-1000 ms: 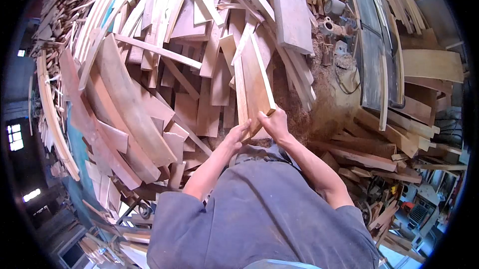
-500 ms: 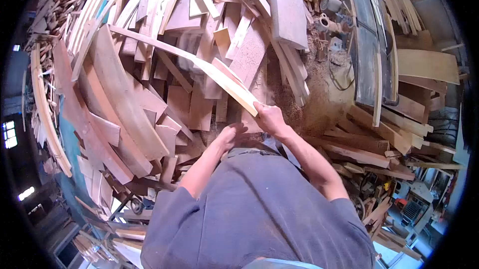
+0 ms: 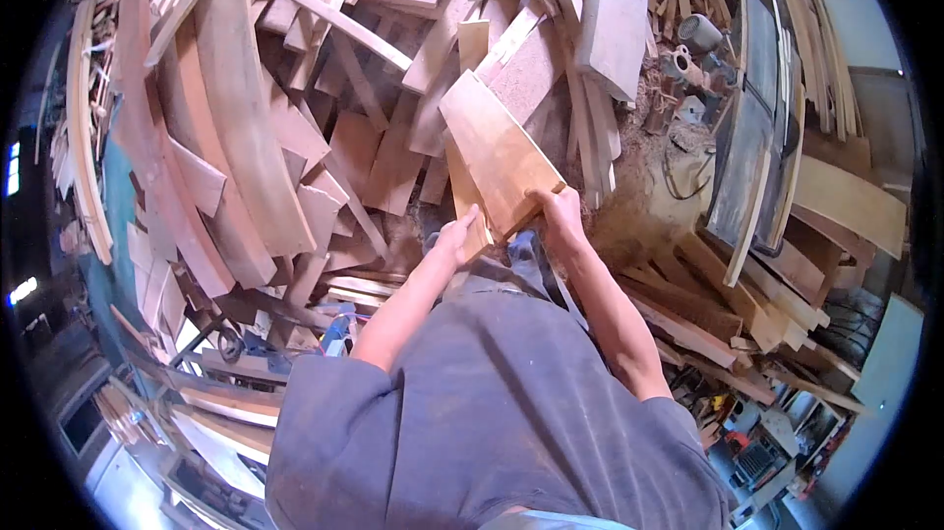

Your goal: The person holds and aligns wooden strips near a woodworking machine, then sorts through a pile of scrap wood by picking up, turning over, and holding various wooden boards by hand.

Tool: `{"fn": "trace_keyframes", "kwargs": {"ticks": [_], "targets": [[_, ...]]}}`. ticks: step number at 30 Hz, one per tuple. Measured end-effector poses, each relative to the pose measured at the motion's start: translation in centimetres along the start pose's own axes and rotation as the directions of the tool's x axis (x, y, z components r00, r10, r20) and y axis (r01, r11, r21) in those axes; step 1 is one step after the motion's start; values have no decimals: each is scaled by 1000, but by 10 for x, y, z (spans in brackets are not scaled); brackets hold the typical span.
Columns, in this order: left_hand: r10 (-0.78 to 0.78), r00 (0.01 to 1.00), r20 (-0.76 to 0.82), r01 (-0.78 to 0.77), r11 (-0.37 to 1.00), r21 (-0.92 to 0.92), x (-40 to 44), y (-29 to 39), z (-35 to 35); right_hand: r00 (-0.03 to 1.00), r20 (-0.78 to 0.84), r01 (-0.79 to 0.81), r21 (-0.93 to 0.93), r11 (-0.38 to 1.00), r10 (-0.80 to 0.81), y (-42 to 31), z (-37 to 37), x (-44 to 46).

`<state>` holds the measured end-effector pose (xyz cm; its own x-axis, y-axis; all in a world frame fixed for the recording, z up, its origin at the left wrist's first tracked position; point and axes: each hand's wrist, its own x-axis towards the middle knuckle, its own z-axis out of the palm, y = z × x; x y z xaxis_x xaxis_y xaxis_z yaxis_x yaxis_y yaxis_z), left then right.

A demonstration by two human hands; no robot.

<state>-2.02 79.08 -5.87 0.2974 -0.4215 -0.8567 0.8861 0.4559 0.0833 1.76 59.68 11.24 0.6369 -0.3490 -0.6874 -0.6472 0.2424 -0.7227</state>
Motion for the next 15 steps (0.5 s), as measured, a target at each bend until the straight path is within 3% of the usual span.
{"fn": "trace_keyframes", "kwargs": {"ticks": [3, 7, 10, 12, 14, 15], "targets": [[11, 995, -98, -21, 995, -97, -46, 20, 38, 992, 32, -124, 146, 981, 120, 3, -8, 4], [92, 996, 16, -87, 975, -203, -39, 16, 23, 993, 40, -120, 288, 950, 113, -4, -1, -16], [80, 996, -26, -81, 996, -31, -63, 15, 25, 982, 89, 173, -44, 984, -169, -14, 6, -34], [113, 993, -28, -112, 993, 34, -67, 14, 24, 916, 92, 389, -445, 807, -391, -18, 17, -48], [178, 984, -2, -178, 982, 59, -59, 6, 19, 887, 136, 440, -543, 715, -442, -21, 25, -59], [126, 990, 68, -126, 992, -5, -60, 8, 20, 853, 168, 502, -529, 684, -495, -23, 27, -63]]}}
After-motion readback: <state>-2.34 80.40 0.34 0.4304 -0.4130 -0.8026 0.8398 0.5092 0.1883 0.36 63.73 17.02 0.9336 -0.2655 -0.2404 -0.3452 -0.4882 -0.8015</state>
